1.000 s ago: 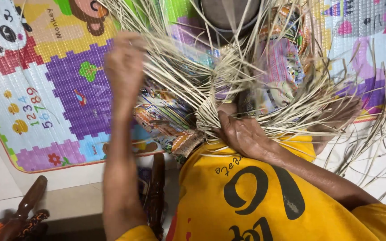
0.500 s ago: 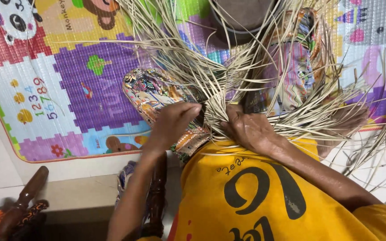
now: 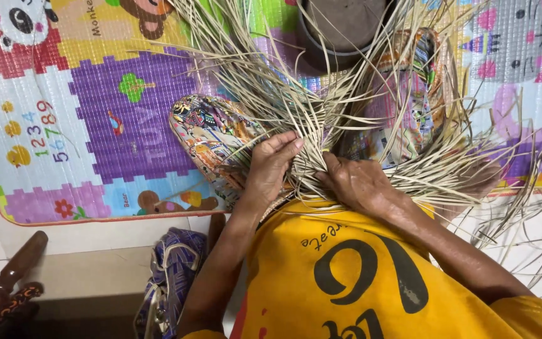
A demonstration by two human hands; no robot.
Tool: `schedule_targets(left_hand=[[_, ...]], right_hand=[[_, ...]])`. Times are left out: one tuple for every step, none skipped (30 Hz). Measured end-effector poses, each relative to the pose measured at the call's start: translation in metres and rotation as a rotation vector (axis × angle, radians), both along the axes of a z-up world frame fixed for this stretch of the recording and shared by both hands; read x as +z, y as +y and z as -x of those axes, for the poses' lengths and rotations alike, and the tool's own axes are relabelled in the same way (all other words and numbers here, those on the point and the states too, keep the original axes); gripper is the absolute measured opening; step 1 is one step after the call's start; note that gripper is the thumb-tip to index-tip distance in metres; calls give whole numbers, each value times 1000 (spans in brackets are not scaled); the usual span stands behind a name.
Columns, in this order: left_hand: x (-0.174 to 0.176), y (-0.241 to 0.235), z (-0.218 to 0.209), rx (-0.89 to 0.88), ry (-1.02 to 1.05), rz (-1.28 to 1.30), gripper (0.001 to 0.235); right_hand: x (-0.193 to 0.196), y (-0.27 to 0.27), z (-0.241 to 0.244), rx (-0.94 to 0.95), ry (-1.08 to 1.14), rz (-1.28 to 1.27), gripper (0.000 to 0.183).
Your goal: Weaving dried palm leaves together to create a small basket or pouch
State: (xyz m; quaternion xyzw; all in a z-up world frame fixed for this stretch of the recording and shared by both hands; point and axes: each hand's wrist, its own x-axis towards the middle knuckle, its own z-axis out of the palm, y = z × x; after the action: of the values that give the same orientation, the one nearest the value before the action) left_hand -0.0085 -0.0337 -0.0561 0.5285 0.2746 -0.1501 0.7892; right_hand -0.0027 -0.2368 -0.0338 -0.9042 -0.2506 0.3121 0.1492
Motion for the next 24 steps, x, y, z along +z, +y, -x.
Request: schedule_targets(left_hand=[[-9, -1, 0, 9, -14, 22, 44], [-9, -5, 0, 16, -17, 25, 44], [-9, -9, 0, 74, -68, 8, 36], [-10, -12, -2, 132, -121, -12, 28], [-12, -14, -1, 136, -126, -11, 28], [-14, -16, 1, 161, -179, -73, 22], [-16, -18, 2, 186, -231, -135, 16], [-17, -19, 3, 188, -232, -132, 16], [-18, -19, 3, 189, -276, -192, 13], [-19, -19, 3, 191, -320, -251, 10], [-19, -19, 4, 192, -321, -250, 10], [-18, -20, 4, 200, -379, -291, 9], [-17, -21, 4, 208, -438, -332, 7], [-16, -22, 4, 206, -439, -330, 7], [-16, -22, 3, 169, -523, -397, 8], [-15, -23, 2, 131, -608, -466, 15], [-13, -23, 2, 127, -610, -464, 15], [-11, -23, 2, 52, -624, -489, 16], [-9, -23, 2, -23, -638, -513, 19], [-18, -18, 3, -26, -643, -512, 19], [-26, -14, 4, -115, -646, -458, 22], [-35, -10, 7, -204, -644, -404, 26], [-32, -9, 7, -208, -644, -403, 26], [-30, -9, 8, -281, -598, -281, 30]], right_hand=[[-2, 0, 0, 4, -13, 3, 39], [0, -1, -1, 11, -16, 5, 39], [2, -1, -2, 2, -12, 12, 40], [4, -1, -4, -9, -10, 17, 41], [9, -1, -7, -4, -15, 17, 41], [14, -2, -10, -27, -36, 11, 45], [19, -3, -13, -51, -57, 4, 50], [28, -1, -13, -49, -58, 7, 50], [37, 1, -13, -132, -48, -69, 58], [46, 3, -14, -214, -38, -144, 68], [42, 3, -16, -213, -39, -143, 68], [37, 2, -18, -248, -25, -217, 76], [33, 0, -20, -283, -12, -292, 84], [35, 3, -20, -286, -14, -291, 84], [36, 4, -20, -275, 42, -331, 85], [37, 7, -20, -265, 97, -373, 87], [41, 9, -19, -269, 95, -373, 87], [45, 12, -17, -218, 186, -355, 83], [49, 14, -16, -166, 278, -337, 79], [50, 12, -17, -169, 273, -338, 79], [50, 10, -18, -151, 293, -373, 73], [50, 8, -17, -134, 318, -409, 66], [47, 6, -18, -138, 317, -410, 66], [43, 3, -19, -125, 346, -465, 63]])
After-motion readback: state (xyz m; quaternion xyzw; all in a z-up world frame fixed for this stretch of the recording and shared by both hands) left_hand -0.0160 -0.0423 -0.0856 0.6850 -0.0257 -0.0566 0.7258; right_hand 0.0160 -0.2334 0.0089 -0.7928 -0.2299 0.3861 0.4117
